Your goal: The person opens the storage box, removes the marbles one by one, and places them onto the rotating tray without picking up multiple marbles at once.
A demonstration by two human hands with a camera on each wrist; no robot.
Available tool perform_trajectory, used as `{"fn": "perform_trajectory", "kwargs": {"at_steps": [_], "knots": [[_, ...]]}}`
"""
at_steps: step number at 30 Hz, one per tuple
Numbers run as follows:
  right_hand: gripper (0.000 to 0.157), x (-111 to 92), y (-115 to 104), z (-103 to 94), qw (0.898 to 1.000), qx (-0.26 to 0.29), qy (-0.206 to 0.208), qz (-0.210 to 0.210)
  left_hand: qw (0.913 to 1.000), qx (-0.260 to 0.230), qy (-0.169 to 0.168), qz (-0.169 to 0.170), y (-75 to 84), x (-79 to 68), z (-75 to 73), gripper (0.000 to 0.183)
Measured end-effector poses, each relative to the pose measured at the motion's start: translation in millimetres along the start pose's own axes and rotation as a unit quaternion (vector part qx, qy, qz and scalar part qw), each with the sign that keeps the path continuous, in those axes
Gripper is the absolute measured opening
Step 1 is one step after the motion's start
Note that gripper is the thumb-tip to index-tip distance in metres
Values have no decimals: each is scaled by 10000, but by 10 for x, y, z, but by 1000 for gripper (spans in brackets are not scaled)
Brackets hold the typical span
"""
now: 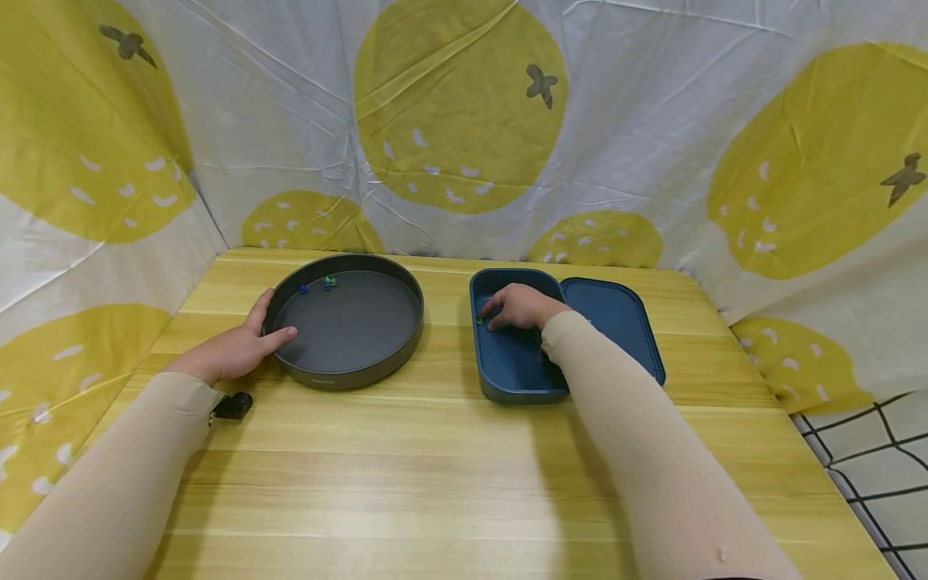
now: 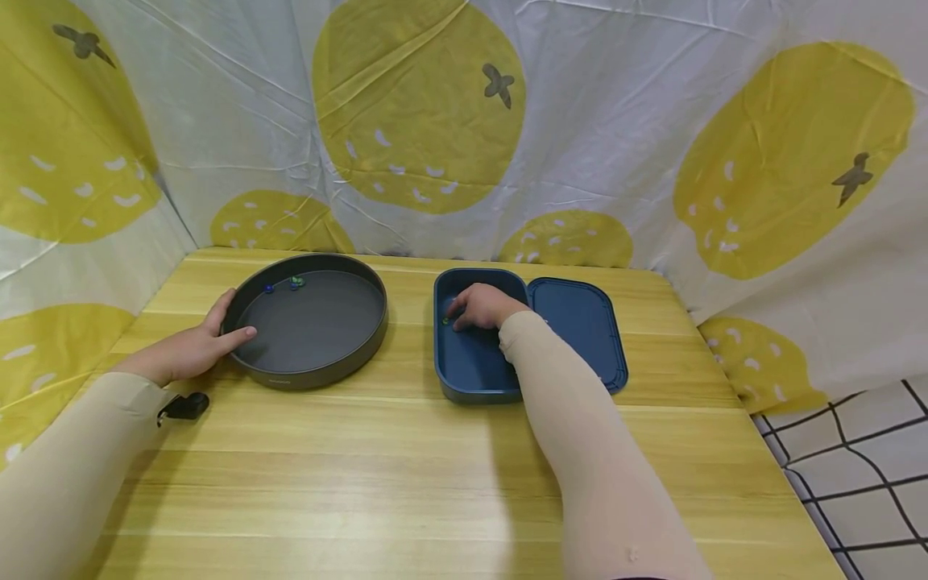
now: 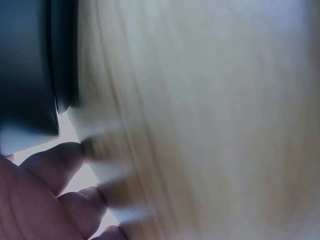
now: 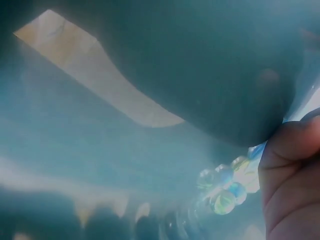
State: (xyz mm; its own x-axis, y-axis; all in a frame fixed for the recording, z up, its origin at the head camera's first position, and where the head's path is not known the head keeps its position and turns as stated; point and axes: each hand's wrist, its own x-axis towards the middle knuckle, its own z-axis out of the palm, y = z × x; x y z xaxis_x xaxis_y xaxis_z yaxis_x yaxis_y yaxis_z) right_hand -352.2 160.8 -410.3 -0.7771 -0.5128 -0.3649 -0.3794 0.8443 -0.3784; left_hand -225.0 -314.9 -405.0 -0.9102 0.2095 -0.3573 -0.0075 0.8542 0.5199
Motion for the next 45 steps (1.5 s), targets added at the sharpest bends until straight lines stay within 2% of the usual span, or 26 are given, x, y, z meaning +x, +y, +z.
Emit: {"fn": "perform_trajectory", "kwargs": {"at_steps": [14,22,29,45], "knots": [[31,-42,-91,36,9998,108,-47,-151,9999,-116,21,6,9,1,4,103],[29,-59,-117,64,9995,294,-87,-48,9999,-169,7,1,10,-2,4,104],[27,-67,-136,66,9996,244,-49,-135,9998,-173,-4,11,-14,11,2,104],[24,-97,-154,46,9994,322,-132,-59,9999,-85,18,50,25,-5,7,103]]}}
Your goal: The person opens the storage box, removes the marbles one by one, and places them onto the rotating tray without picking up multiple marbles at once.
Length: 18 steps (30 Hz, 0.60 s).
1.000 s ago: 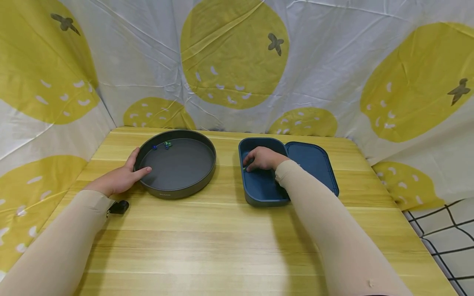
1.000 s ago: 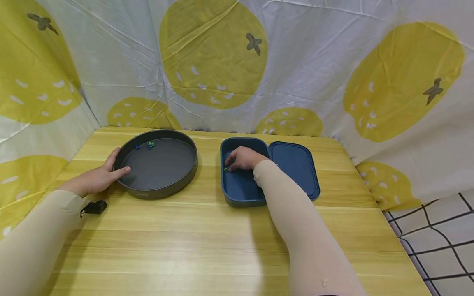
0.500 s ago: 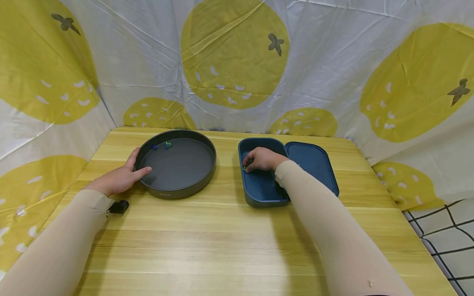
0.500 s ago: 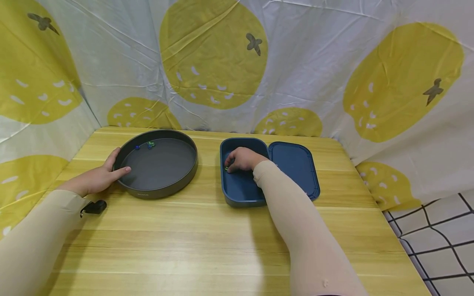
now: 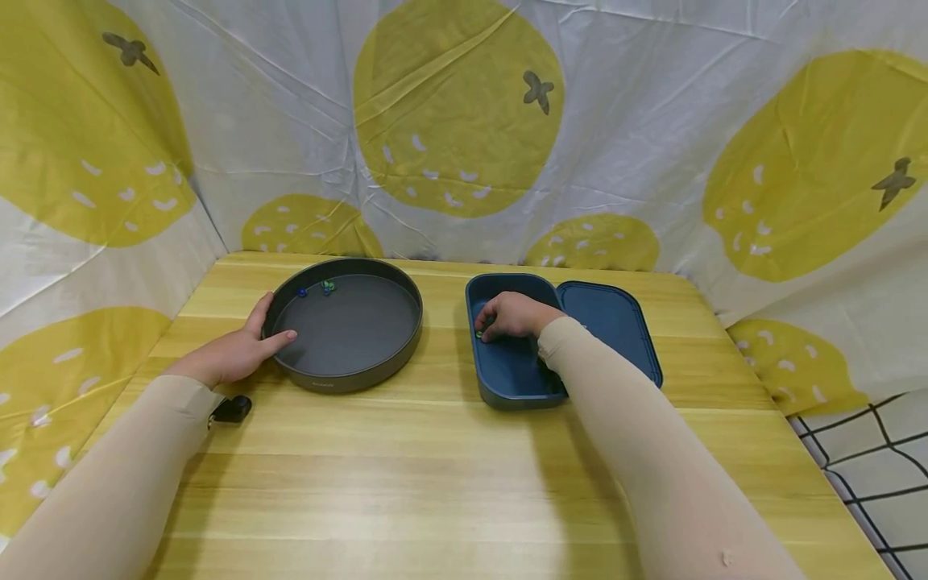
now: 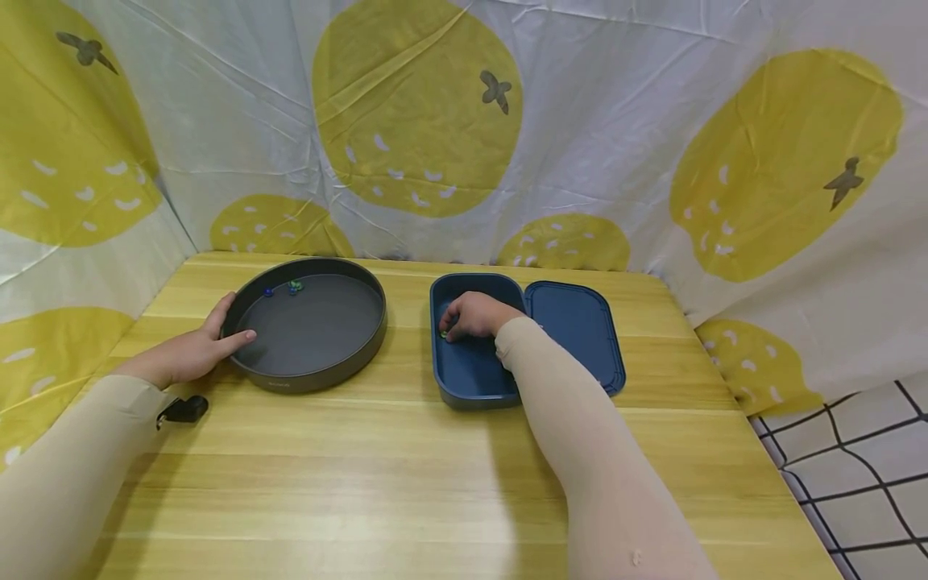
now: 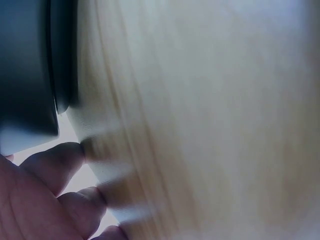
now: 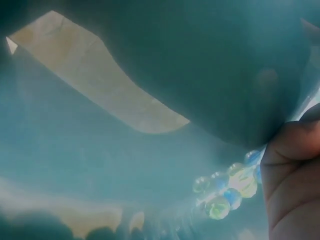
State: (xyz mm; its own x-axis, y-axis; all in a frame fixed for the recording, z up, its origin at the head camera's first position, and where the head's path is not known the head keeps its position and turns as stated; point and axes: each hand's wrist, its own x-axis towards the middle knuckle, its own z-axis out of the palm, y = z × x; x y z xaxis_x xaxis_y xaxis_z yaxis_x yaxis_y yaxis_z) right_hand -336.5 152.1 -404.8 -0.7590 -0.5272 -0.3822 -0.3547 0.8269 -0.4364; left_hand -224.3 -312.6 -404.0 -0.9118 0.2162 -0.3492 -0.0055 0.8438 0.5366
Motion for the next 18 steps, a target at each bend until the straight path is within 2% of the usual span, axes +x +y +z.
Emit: {"fn": "perform_trajectory", "kwargs": {"at_steps": [8,18], "knots": [[23,-3,4,-14,9999,-38,-139,17,10000,-36,17,5,-13,3,6,103],[23,-99,86,-127,9999,9,38,-126,10000,-21,16,-1,-28,8,3,103]]}}
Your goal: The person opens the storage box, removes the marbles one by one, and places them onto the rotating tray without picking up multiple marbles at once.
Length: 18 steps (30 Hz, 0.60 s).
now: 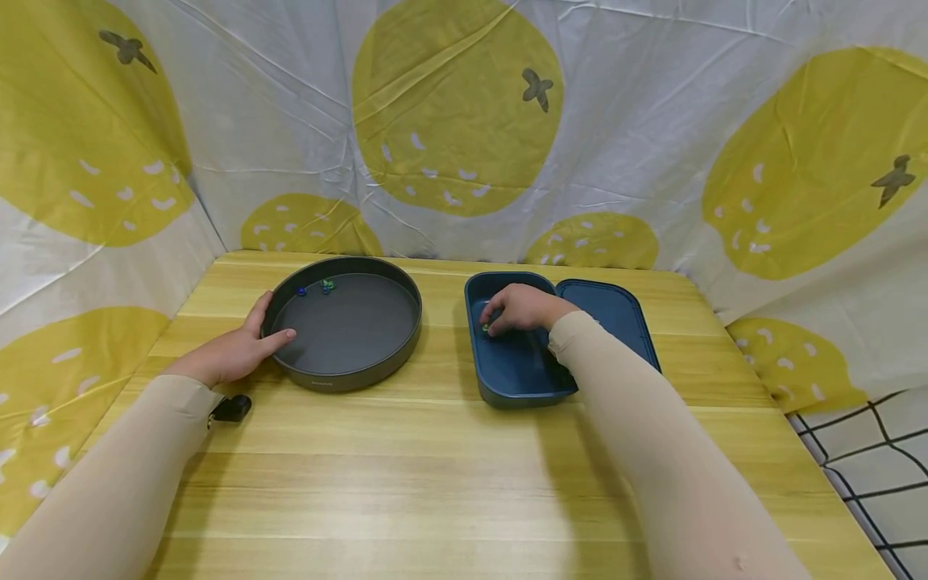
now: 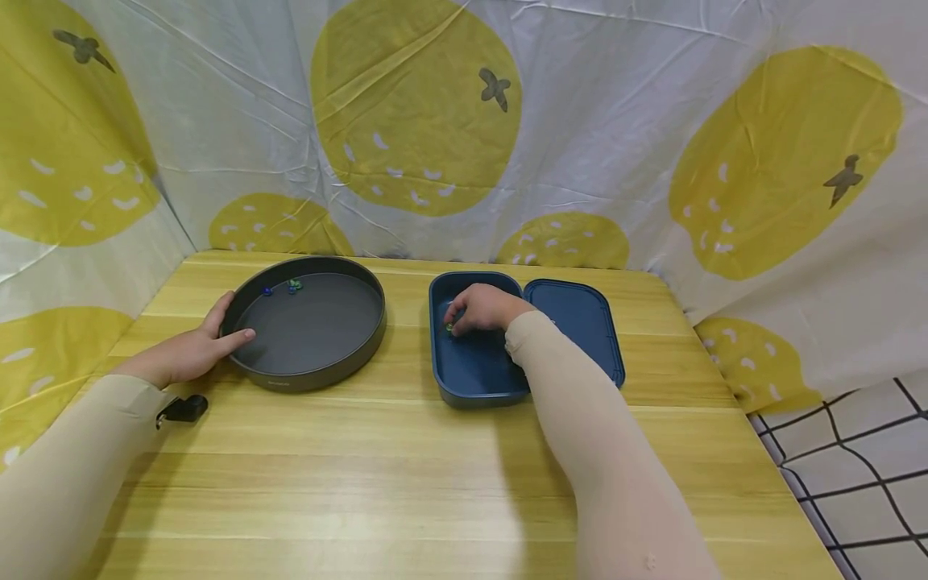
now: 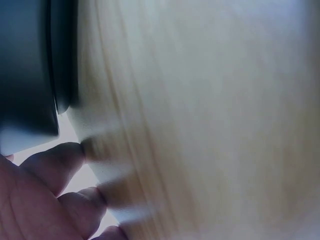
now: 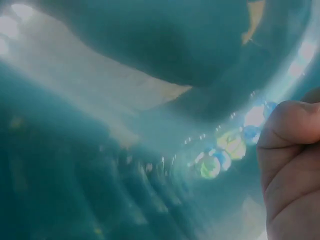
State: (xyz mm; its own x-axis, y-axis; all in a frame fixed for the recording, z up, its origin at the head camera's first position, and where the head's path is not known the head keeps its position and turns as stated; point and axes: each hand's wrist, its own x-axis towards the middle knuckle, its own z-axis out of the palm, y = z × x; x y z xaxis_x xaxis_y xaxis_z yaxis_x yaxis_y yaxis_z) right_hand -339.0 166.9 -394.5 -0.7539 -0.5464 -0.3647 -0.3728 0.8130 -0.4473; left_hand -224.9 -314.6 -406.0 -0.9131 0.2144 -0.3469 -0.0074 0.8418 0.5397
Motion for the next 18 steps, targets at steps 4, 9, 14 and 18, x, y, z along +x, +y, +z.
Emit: {"fn": "perform_trajectory", "kwargs": {"at_steps": [4,9,14,18], "knots": [[24,-56,6,-75,9998,121,113,-58,10000,47,-6,-11,-2,-3,-1,104],[26,-141,-66,-167,9988,397,266,-93,10000,17,-15,-5,0,-2,-4,104],[29,-169,-155,-232,9976,588,323,-171,10000,-14,-2,-7,7,-6,-3,104],[29,-159,-249,-264,9967,696,392,-173,10000,-97,-11,2,18,-13,3,104]]}}
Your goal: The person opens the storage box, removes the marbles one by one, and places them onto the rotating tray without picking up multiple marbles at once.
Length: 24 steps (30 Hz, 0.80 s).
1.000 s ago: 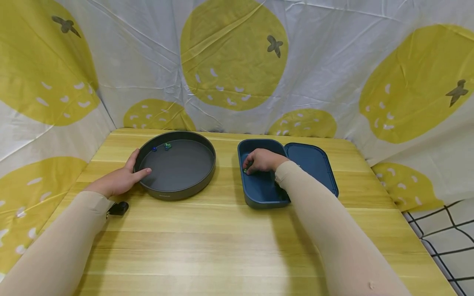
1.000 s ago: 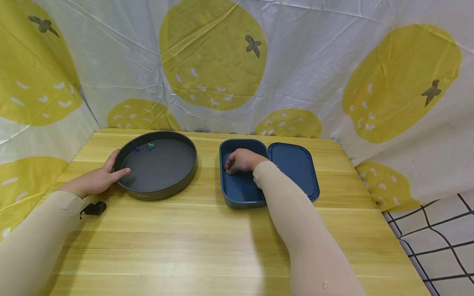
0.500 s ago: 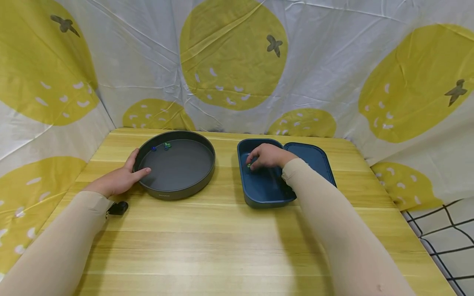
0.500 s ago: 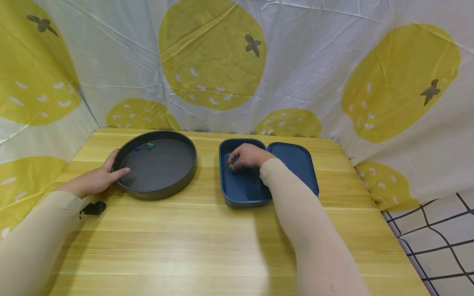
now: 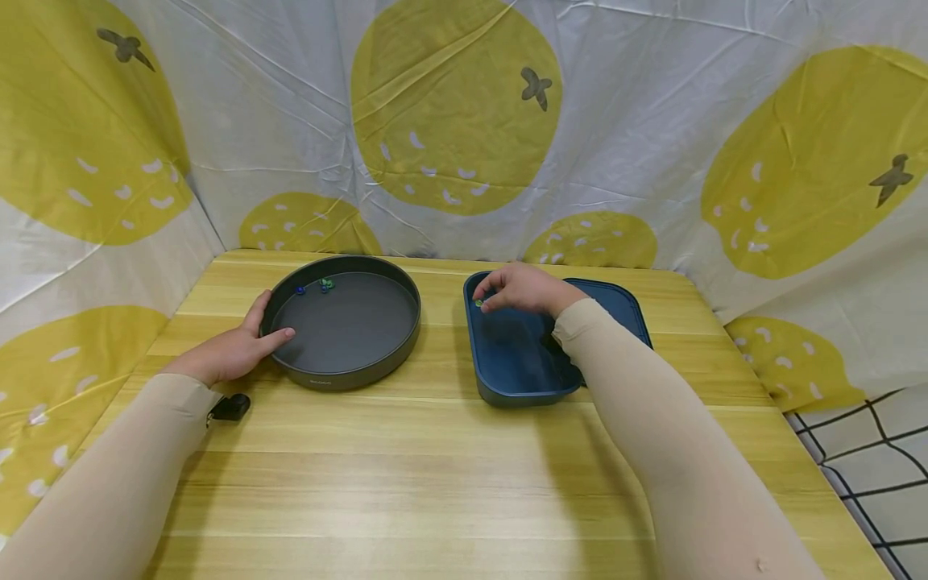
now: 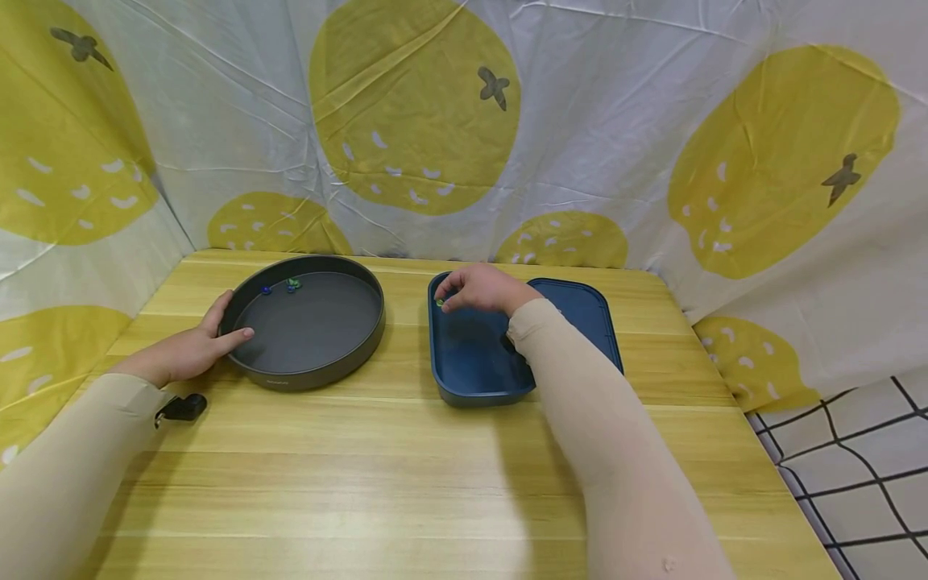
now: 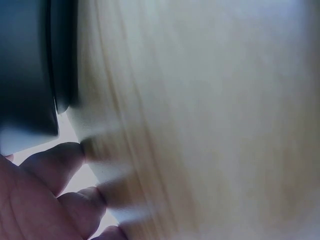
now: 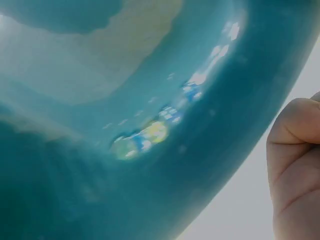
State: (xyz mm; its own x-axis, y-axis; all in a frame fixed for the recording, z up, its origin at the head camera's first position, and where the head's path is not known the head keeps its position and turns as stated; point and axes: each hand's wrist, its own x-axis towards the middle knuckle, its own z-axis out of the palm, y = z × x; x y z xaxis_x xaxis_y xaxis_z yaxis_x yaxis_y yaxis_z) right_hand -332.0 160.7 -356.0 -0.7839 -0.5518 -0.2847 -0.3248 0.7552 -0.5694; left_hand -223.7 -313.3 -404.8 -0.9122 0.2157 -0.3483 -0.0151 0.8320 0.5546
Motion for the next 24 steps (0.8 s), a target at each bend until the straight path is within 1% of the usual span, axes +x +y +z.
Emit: {"fn": "perform_trajectory", "kwargs": {"at_steps": [3,9,12,17,24], "knots": [[30,17,-101,1,10000,34,58,-7,10000,-3,-1,-3,1,5,1,104],[28,54,-371,30,9998,107,141,-113,10000,42,18,-8,-3,11,0,103],[27,87,-492,60,9997,55,169,-179,10000,27,31,3,-13,13,5,104],[27,170,-638,118,9992,-28,157,-355,10000,0,72,29,-30,21,12,103],[31,251,-811,176,9980,-110,144,-608,10000,38,82,34,-45,44,3,104]]}}
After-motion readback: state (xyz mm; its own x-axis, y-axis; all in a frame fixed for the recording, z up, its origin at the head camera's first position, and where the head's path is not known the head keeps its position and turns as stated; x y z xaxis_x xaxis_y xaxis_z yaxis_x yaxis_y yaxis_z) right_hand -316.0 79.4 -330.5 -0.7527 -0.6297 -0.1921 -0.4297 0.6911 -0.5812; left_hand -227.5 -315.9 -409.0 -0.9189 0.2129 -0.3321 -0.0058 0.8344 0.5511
